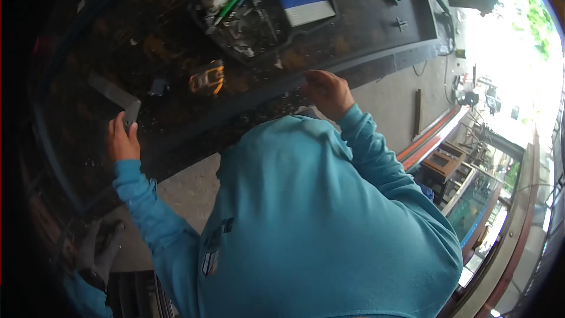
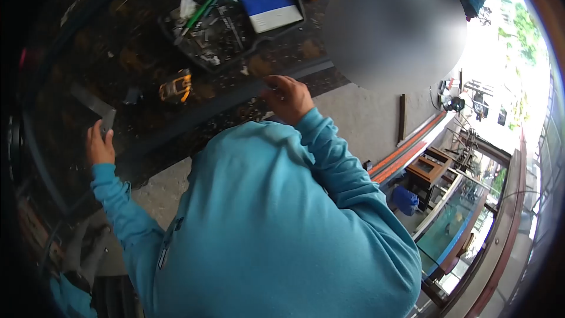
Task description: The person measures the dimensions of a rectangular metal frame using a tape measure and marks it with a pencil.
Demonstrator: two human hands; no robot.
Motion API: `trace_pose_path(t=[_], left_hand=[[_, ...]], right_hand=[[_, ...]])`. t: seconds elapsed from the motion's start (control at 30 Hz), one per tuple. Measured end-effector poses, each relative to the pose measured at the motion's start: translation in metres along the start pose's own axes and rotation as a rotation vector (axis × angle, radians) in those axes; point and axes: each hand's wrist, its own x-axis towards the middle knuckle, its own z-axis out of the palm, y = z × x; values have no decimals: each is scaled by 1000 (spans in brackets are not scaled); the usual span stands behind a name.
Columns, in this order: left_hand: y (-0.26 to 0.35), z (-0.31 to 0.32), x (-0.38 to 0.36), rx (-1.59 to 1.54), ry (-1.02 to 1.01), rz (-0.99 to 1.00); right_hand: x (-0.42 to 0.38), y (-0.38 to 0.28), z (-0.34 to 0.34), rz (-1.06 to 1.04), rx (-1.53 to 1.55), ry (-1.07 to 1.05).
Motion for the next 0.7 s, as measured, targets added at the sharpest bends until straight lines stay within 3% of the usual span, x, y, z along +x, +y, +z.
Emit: trace_pose_path(t=[0.07, 0.13, 0.2, 0.27, 0.37, 0.43, 0.6, 0.7], left_hand=[[79, -29, 3, -115, 119, 78], [173, -41, 13, -302, 100, 150], [251, -21, 18, -359, 60, 270], [323, 11, 19, -414, -119, 370], [413, 60, 13, -326, -228, 463], [454, 89, 9, -250, -297, 514], [509, 111, 10, -165, -415, 497], [530, 116, 18, -81, -342, 576]], right_hand=[[-3, 8, -6, 22, 14, -48], [-2, 16, -12, 21, 41, -111], [-4, 25, -19, 187, 458, -214], [-7, 40, -33, 220, 564, -241], [-10, 98, -44, 207, 871, -113], [-8, 145, -54, 280, 750, -141], [-13, 208, -74, 352, 912, -192], [-4, 229, -81, 361, 950, -249]])
